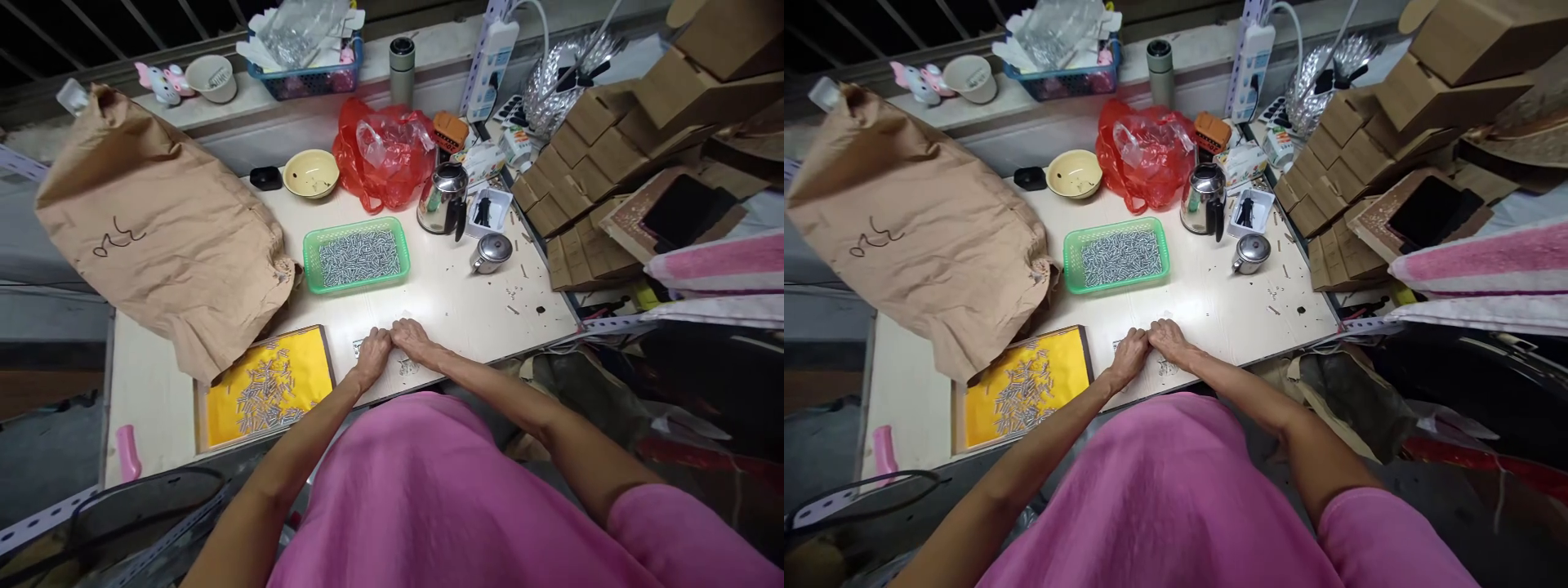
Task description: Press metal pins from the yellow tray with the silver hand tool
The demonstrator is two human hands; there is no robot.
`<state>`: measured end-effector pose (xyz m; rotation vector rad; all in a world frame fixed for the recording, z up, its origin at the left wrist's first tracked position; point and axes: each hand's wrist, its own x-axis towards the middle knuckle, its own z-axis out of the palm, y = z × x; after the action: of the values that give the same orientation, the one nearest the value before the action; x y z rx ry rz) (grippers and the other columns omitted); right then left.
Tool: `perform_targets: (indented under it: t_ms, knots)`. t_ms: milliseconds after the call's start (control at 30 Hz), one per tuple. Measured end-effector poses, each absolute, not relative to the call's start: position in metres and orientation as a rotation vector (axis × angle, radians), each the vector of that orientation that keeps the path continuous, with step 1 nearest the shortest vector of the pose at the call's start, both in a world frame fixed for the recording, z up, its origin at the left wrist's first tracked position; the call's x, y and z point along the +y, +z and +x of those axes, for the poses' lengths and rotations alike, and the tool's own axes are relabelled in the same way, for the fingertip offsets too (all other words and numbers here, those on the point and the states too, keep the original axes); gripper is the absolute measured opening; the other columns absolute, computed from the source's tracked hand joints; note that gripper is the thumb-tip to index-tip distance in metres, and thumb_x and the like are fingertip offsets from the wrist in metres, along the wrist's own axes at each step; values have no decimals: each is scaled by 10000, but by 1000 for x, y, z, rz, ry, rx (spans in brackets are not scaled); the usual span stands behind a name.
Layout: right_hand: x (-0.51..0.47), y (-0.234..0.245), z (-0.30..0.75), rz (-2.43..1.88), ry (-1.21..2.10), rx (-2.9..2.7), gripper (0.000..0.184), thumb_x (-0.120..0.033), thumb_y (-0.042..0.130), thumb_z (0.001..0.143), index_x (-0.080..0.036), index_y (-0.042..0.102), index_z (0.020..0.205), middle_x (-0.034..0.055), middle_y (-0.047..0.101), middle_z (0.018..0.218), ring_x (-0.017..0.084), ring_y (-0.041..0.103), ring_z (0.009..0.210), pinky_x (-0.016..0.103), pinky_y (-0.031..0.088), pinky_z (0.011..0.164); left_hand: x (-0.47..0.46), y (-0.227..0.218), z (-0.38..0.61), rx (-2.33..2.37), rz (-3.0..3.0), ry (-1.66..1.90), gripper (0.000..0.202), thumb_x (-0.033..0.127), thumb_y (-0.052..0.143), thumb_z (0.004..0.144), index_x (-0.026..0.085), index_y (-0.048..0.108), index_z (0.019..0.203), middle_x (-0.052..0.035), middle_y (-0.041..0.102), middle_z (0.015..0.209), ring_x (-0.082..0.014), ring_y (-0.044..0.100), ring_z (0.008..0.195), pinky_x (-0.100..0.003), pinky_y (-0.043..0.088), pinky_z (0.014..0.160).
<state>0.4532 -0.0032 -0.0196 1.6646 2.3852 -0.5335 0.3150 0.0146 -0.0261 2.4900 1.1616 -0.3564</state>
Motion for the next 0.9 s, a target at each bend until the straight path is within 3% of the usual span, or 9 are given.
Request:
perform_targets:
  t_ms: [33,167,300,533,733,800,900]
  knots:
    - [-4,-18,455,1679,-522,2391,167,-172,571,893,-107,647,1028,144,627,1068,251,552,1026,338,427,853,12,-27,314,1172,2496,-314,204,130,426,921,126,580,1054,-140,600,1057,-255,522,1043,-365,491,827]
    - [-9,-11,466,1706,-572,2412,463,-335,751,781,-111,589,1152,141,597,1141,256,523,1070,344,403,893,-6,-34,306,1217,2535,-128,344,98,457,890,113,502,1231,-181,515,1317,-270,474,1229,-433,435,988]
    - [-16,-14,472,1714,-566,2439,216,-204,587,901,-153,599,1111,122,604,1130,243,500,1100,335,388,870,-33,-42,302,1164,2521,-36,427,64,384,899,149,471,1307,-163,456,1427,-265,378,1355,-465,373,1064]
    - [20,-27,472,1670,-396,2466,301,-18,391,911,-139,613,1074,139,629,1099,241,519,1007,358,369,831,-62,-44,298,1023,2463,-47,427,138,423,921,163,470,1344,-138,511,1396,-279,389,1355,-486,323,1109]
    - [37,-14,454,1630,-318,2472,259,-29,478,881,-118,633,1068,163,630,1082,261,525,1009,388,356,851,-68,-36,289,990,2403,111,446,176,468,909,178,471,1355,-138,474,1428,-273,335,1393,-479,337,1102]
    - [24,-11,439,1439,-337,2633,236,-67,486,904,-144,638,1067,144,615,1104,250,504,1027,370,364,833,-70,-27,277,963,2389,181,396,195,476,913,185,525,1305,-123,511,1386,-252,397,1345,-427,377,1076]
    - [3,-14,416,1049,-378,2881,192,-162,474,953,-172,643,1045,115,594,1114,239,467,1057,350,369,809,-72,-12,246,1171,2338,255,295,224,419,946,184,638,1140,-103,634,1140,-213,550,1111,-354,457,953]
